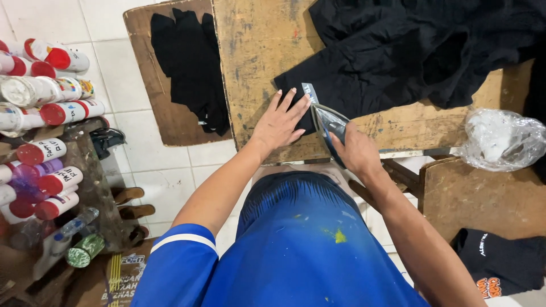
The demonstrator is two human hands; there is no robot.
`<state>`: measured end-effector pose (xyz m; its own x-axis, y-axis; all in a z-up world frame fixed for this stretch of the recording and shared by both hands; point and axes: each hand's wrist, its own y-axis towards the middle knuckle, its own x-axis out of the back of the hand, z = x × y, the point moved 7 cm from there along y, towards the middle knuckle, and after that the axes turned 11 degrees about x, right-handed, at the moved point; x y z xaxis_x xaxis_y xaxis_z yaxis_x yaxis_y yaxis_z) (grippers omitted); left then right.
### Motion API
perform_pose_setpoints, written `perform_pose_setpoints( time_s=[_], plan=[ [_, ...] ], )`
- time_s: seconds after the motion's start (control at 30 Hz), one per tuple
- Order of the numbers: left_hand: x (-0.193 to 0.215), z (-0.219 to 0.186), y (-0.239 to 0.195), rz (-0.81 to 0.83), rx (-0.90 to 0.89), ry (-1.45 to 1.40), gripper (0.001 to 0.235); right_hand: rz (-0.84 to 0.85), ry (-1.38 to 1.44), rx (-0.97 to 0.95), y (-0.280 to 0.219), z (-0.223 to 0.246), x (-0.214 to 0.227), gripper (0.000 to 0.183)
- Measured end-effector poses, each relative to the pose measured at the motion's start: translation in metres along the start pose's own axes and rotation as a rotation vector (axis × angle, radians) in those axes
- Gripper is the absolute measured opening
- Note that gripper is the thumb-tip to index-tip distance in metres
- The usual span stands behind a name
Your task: The person irons a black garment on a wooden board, repeatedly smoothing and adjusting the fabric. They then kneel to adjust a label on the garment before returning it to the board.
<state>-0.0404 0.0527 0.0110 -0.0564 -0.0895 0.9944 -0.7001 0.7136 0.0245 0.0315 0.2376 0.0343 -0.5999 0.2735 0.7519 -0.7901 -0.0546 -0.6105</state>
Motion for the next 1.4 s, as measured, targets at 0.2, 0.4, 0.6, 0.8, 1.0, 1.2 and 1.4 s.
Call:
perform_pose_setpoints(
  time_s=[0.2, 0.4, 0.6, 0.8, 1.0, 1.2, 1.4],
  plan=[
    [0.001, 0.001, -0.001, 0.001, 0.025, -0.062, 0.077, -0.024, -0.048, -0.027, -0.001, 0.011, 0.003, 0.057],
    [0.002, 0.004, 0.004, 0.003, 0.043, -0.096, 0.076, -0.05, -0.111, -0.024, 0.003, 0.008, -0.002, 0.055],
    [0.007, 0.004, 0.003, -0.006, 0.046, -0.134, 0.076, -0.067, -0.108, -0.027, -0.002, 0.017, 0.008, 0.056],
    [0.012, 0.007, 0.005, 0.01, 0.134, -0.269, 0.072, -0.014, 0.052, -0.033, -0.003, 0.008, 0.003, 0.059],
    [0.01, 0.011, 0.003, 0.03, 0.188, -0.387, 0.075, 0.003, 0.079, -0.055, 0.005, 0.014, 0.008, 0.059],
    [0.009, 0.012, -0.002, 0.012, 0.217, -0.453, 0.076, 0.006, 0.066, -0.035, 0.01, 0.019, 0.007, 0.056],
    [0.007, 0.019, -0.005, -0.024, 0.248, -0.461, 0.067, -0.009, 0.025, -0.027, 0.02, 0.014, 0.0, 0.058]
  ],
)
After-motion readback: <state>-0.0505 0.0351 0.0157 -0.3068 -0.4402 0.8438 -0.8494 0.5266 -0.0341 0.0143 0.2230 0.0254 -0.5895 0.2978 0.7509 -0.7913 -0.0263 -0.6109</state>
